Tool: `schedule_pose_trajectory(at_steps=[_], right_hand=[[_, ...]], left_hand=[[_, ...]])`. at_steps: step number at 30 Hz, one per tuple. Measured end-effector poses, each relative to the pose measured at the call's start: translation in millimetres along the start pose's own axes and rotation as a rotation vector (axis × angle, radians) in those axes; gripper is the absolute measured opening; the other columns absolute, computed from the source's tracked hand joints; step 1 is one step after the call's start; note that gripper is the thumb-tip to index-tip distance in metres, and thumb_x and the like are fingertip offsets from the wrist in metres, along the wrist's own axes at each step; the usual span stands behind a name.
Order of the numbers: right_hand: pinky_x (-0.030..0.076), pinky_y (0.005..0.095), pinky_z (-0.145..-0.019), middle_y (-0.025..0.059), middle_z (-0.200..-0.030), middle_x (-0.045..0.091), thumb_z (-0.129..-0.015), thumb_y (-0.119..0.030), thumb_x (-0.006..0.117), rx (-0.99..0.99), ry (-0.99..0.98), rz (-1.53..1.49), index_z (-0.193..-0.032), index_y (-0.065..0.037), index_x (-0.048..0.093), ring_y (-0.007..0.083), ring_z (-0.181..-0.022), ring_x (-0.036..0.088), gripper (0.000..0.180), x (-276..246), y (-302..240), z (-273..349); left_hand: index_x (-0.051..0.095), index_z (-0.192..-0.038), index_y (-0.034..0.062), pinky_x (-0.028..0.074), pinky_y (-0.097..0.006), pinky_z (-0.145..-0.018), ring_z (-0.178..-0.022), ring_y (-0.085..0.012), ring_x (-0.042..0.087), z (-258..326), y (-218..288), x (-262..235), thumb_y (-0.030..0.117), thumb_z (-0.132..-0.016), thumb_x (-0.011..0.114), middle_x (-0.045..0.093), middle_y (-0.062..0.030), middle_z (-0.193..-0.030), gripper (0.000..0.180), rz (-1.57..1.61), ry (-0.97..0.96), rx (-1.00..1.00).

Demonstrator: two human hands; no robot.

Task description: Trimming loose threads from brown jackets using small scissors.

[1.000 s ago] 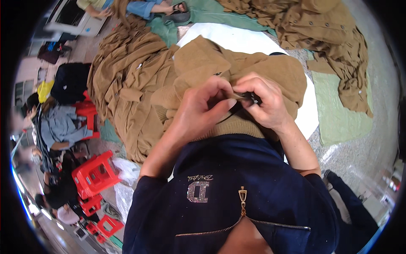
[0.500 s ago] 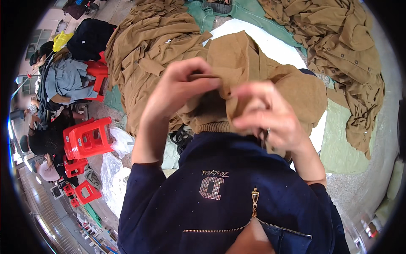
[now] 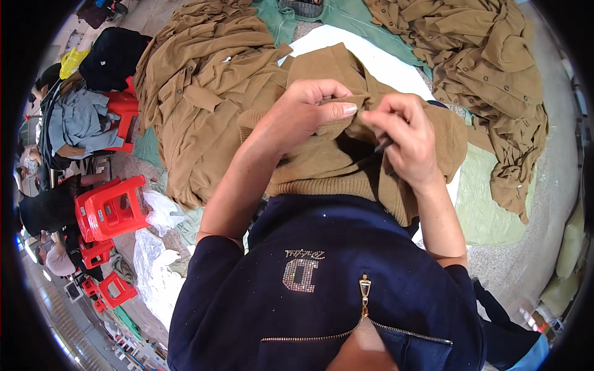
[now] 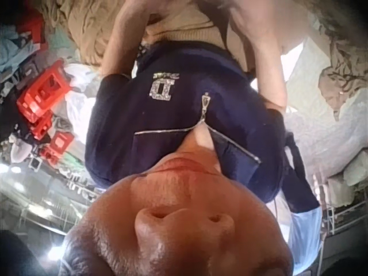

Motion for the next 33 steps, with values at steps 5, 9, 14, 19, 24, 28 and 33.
schedule_pose_trajectory(at_steps=[5, 9, 14, 19, 24, 28, 33], right_hand=[[0.049, 0.0288, -0.054, 0.0044, -0.079, 0.059, -0.063, -0.009, 0.070, -0.357, 0.025, 0.097, -0.095, 0.000, 0.070, 0.0176, -0.066, 0.058, 0.032, -2.3, -29.4, 9.9], [0.050, 0.0270, -0.056, 0.0074, -0.084, 0.061, -0.062, -0.007, 0.067, -0.428, -0.151, 0.141, -0.088, 0.003, 0.066, 0.0170, -0.068, 0.059, 0.028, 4.8, -41.5, 12.0], [0.050, 0.0289, -0.054, 0.0095, -0.083, 0.061, -0.063, -0.003, 0.069, -0.299, 0.061, 0.149, -0.089, 0.003, 0.067, 0.0206, -0.066, 0.059, 0.027, -10.9, -23.2, 23.3], [0.050, 0.0293, -0.053, 0.0094, -0.081, 0.060, -0.060, 0.002, 0.070, -0.191, 0.129, 0.190, -0.090, 0.004, 0.068, 0.0210, -0.067, 0.060, 0.030, -4.8, -20.3, 30.3], [0.049, 0.0324, -0.055, 0.0099, -0.081, 0.058, -0.062, 0.003, 0.070, -0.012, 0.076, 0.043, -0.085, 0.001, 0.064, 0.0237, -0.066, 0.059, 0.024, 6.0, -11.0, 28.9], [0.048, 0.0298, -0.060, 0.0122, -0.109, 0.055, -0.074, -0.006, 0.079, 0.249, 0.119, -0.255, -0.103, -0.004, 0.057, 0.0185, -0.079, 0.059, 0.037, 5.7, -0.3, 31.4], [0.049, 0.0300, -0.062, 0.0089, -0.092, 0.062, -0.069, 0.004, 0.075, 0.424, -0.043, -0.283, -0.094, -0.003, 0.056, 0.0196, -0.072, 0.060, 0.033, 14.9, 10.0, 33.3]], left_hand=[[0.065, -0.094, 0.0009, 0.042, -0.019, -0.069, -0.077, -0.0020, 0.050, 5.8, 13.9, 11.0, 0.010, -0.090, 0.066, 0.058, 0.0062, -0.079, 0.010, 0.140, -0.052, 0.079], [0.064, -0.094, -0.0012, 0.043, -0.020, -0.066, -0.075, -0.0022, 0.050, 6.4, 20.6, 20.2, 0.010, -0.092, 0.063, 0.058, 0.0049, -0.078, 0.012, -0.009, -0.094, 0.221], [0.062, -0.099, -0.0013, 0.044, -0.021, -0.074, -0.083, -0.0031, 0.053, 6.8, 9.6, 30.2, 0.006, -0.092, 0.061, 0.060, 0.0038, -0.086, 0.010, -0.022, -0.164, 0.108], [0.063, -0.100, -0.0012, 0.045, -0.022, -0.072, -0.084, -0.0039, 0.055, 11.2, 5.7, 30.5, 0.007, -0.088, 0.066, 0.061, 0.0029, -0.086, 0.015, 0.002, -0.122, 0.094], [0.064, -0.098, 0.0003, 0.047, -0.026, -0.069, -0.079, -0.0128, 0.061, 14.8, 10.8, 24.7, 0.008, -0.080, 0.073, 0.064, -0.0048, -0.085, 0.022, -0.362, -0.037, 0.383], [0.062, -0.100, 0.0022, 0.050, -0.036, -0.067, -0.080, -0.0307, 0.063, 24.1, 24.7, 35.5, 0.009, -0.077, 0.074, 0.061, -0.0117, -0.089, 0.027, -0.666, -0.039, 0.538], [0.061, -0.102, 0.0004, 0.050, -0.038, -0.066, -0.078, -0.0304, 0.063, 28.9, 16.4, 38.5, 0.006, -0.079, 0.071, 0.060, -0.0124, -0.089, 0.026, -0.706, -0.051, 0.597]])
Point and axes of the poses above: each hand's wrist, its own z-axis away from the middle knuckle, its own x-axis out of the palm, y = z × x, the point moved 5 cm from there along -z, towards the middle knuckle
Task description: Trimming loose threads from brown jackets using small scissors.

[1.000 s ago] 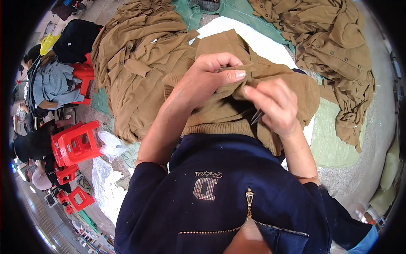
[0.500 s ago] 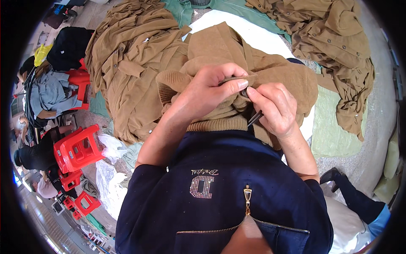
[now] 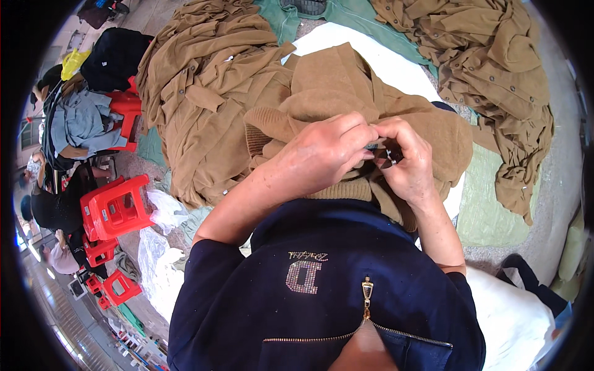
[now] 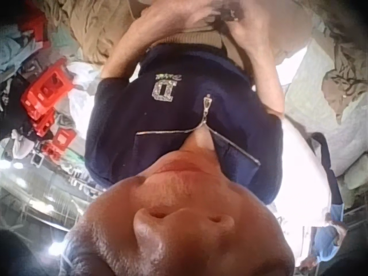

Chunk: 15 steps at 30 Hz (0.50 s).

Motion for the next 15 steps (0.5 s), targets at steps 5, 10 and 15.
schedule_pose_trajectory(at_steps=[5, 10, 15], right_hand=[[0.047, 0.0278, -0.061, 0.0098, -0.082, 0.061, -0.064, 0.013, 0.065, -0.064, 0.143, -0.085, -0.082, -0.001, 0.053, 0.0209, -0.072, 0.061, 0.025, -2.3, 0.0, -1.4], [0.040, 0.0225, -0.057, 0.0037, -0.080, 0.058, -0.069, 0.015, 0.058, 0.101, 0.189, -0.292, -0.078, -0.001, 0.051, 0.0071, -0.067, 0.049, 0.020, 0.9, 15.2, 0.9], [0.042, 0.0228, -0.059, 0.0049, -0.079, 0.058, -0.068, 0.015, 0.059, 0.040, 0.322, -0.313, -0.078, -0.001, 0.050, 0.0089, -0.068, 0.052, 0.021, 0.3, 17.9, 4.4]], left_hand=[[0.062, -0.104, -0.0003, 0.050, -0.036, -0.064, -0.078, -0.0302, 0.063, 0.3, -13.6, 0.4, 0.009, -0.080, 0.073, 0.061, -0.0135, -0.088, 0.029, 0.056, 0.165, -0.065], [0.062, -0.096, 0.0003, 0.048, -0.038, -0.059, -0.070, -0.0296, 0.060, -2.2, -17.1, 3.6, 0.015, -0.077, 0.076, 0.058, -0.0117, -0.080, 0.027, -0.215, 0.132, 0.064], [0.059, -0.083, 0.0025, 0.046, -0.037, -0.055, -0.066, -0.0278, 0.058, -5.4, -16.2, 10.0, 0.012, -0.076, 0.074, 0.056, -0.0096, -0.076, 0.019, -0.278, 0.149, 0.125]])
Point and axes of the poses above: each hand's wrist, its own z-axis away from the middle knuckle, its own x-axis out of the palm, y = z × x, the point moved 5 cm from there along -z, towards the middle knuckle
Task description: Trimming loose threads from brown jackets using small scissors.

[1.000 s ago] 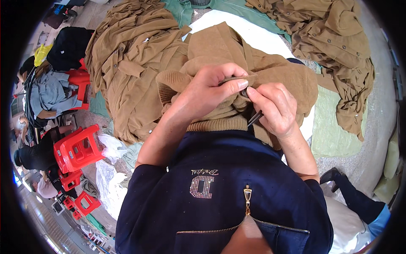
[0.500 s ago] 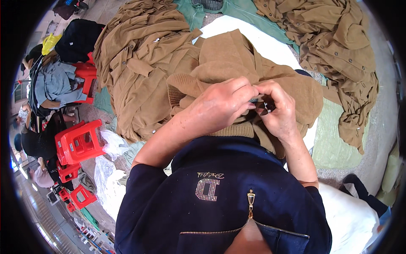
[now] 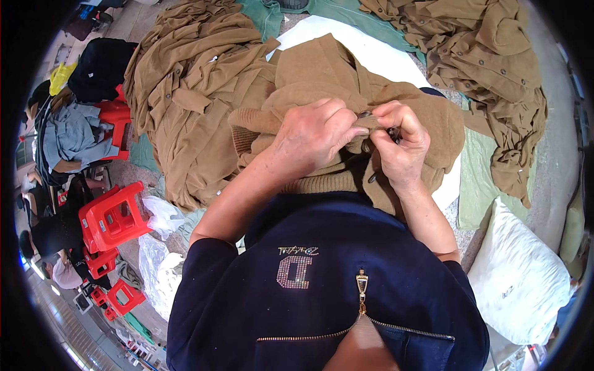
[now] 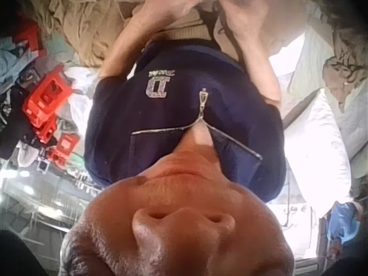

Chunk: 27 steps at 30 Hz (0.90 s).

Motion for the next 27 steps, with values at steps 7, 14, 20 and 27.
schedule_pose_trajectory(at_steps=[7, 14, 20, 27], right_hand=[[0.050, 0.0426, -0.071, 0.0154, -0.102, 0.051, -0.066, 0.010, 0.060, -0.117, -0.237, 0.554, -0.100, -0.003, 0.049, 0.0362, -0.092, 0.059, 0.038, 4.9, -13.1, -5.0], [0.047, 0.0362, -0.075, 0.0124, -0.091, 0.055, -0.073, 0.006, 0.060, 0.269, -0.334, 0.570, -0.091, 0.002, 0.054, 0.0277, -0.085, 0.060, 0.019, -68.0, 1.3, 9.1], [0.048, 0.0365, -0.073, 0.0115, -0.088, 0.057, -0.074, 0.007, 0.061, 0.265, -0.312, 0.764, -0.089, 0.001, 0.058, 0.0287, -0.084, 0.061, 0.016, -72.6, -4.7, 7.6], [0.053, 0.0355, -0.062, 0.0105, -0.090, 0.063, -0.063, 0.005, 0.068, -0.535, -0.267, 0.690, -0.086, -0.001, 0.066, 0.0273, -0.079, 0.064, 0.024, -40.3, -74.2, 1.9]], left_hand=[[0.061, -0.079, 0.0037, 0.047, -0.037, -0.058, -0.067, -0.0280, 0.058, -4.2, -12.0, 3.6, 0.012, -0.081, 0.066, 0.056, -0.0105, -0.071, 0.010, -0.125, 0.050, -0.129], [0.065, -0.086, 0.0032, 0.045, -0.035, -0.067, -0.072, -0.0230, 0.059, 47.6, -88.1, -31.4, 0.012, -0.078, 0.073, 0.059, -0.0083, -0.075, 0.015, 0.196, -0.382, -0.504], [0.062, -0.087, 0.0009, 0.043, -0.029, -0.070, -0.077, -0.0151, 0.056, 65.0, -107.4, -47.8, 0.010, -0.080, 0.072, 0.057, -0.0043, -0.077, 0.015, 0.330, -0.390, -0.588], [0.059, -0.085, 0.0020, 0.038, -0.020, -0.059, -0.067, -0.0074, 0.051, 11.1, -31.9, -40.2, 0.004, -0.084, 0.064, 0.057, -0.0011, -0.080, 0.005, 1.296, -0.151, -0.606]])
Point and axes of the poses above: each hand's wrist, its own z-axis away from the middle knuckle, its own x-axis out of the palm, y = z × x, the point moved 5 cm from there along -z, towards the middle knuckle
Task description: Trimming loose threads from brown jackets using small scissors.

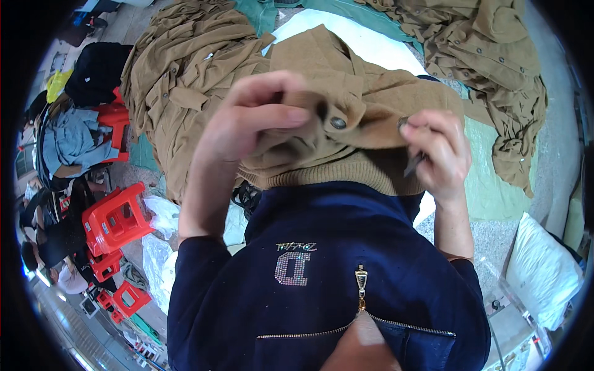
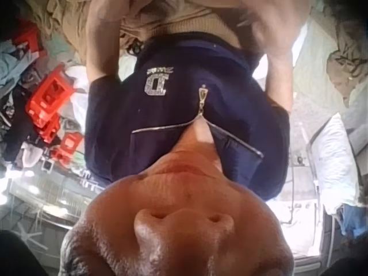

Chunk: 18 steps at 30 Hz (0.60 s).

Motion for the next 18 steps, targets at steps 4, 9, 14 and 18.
schedule_pose_trajectory(at_steps=[4, 9, 14, 18], right_hand=[[0.053, 0.0313, -0.057, 0.0117, -0.087, 0.063, -0.054, 0.002, 0.071, -0.117, 0.171, -0.277, -0.082, 0.001, 0.067, 0.0255, -0.072, 0.065, 0.029, 19.1, -21.3, -17.0], [0.050, 0.0317, -0.056, 0.0099, -0.085, 0.062, -0.054, 0.004, 0.070, -0.071, 0.215, -0.219, -0.082, 0.000, 0.066, 0.0239, -0.069, 0.062, 0.028, 34.2, -15.2, -11.7], [0.048, 0.0300, -0.057, 0.0084, -0.084, 0.060, -0.059, 0.008, 0.070, 0.111, 0.177, -0.268, -0.081, -0.002, 0.065, 0.0219, -0.071, 0.061, 0.025, 45.8, -13.6, -5.5], [0.046, 0.0270, -0.058, 0.0084, -0.086, 0.057, -0.065, 0.009, 0.069, 0.269, 0.146, -0.391, -0.078, -0.002, 0.062, 0.0189, -0.073, 0.058, 0.019, 56.1, -13.1, -1.4]], left_hand=[[0.062, -0.091, -0.0029, 0.040, -0.021, -0.067, -0.077, -0.0061, 0.052, -14.0, 3.4, 41.7, 0.001, -0.086, 0.061, 0.058, -0.0025, -0.089, 0.006, -0.068, 0.000, -0.134], [0.063, -0.099, -0.0066, 0.043, -0.022, -0.081, -0.089, -0.0089, 0.056, -14.5, -8.9, 45.6, 0.004, -0.089, 0.061, 0.060, -0.0032, -0.094, 0.015, -0.231, 0.061, -0.018], [0.062, -0.100, -0.0070, 0.043, -0.025, -0.081, -0.089, -0.0122, 0.056, -10.3, -9.3, 42.9, 0.001, -0.084, 0.068, 0.060, -0.0055, -0.096, 0.019, -0.416, 0.018, 0.116], [0.062, -0.100, -0.0053, 0.043, -0.026, -0.080, -0.089, -0.0141, 0.056, -5.8, -12.0, 39.0, 0.001, -0.079, 0.073, 0.060, -0.0063, -0.096, 0.024, -0.548, 0.017, 0.115]])
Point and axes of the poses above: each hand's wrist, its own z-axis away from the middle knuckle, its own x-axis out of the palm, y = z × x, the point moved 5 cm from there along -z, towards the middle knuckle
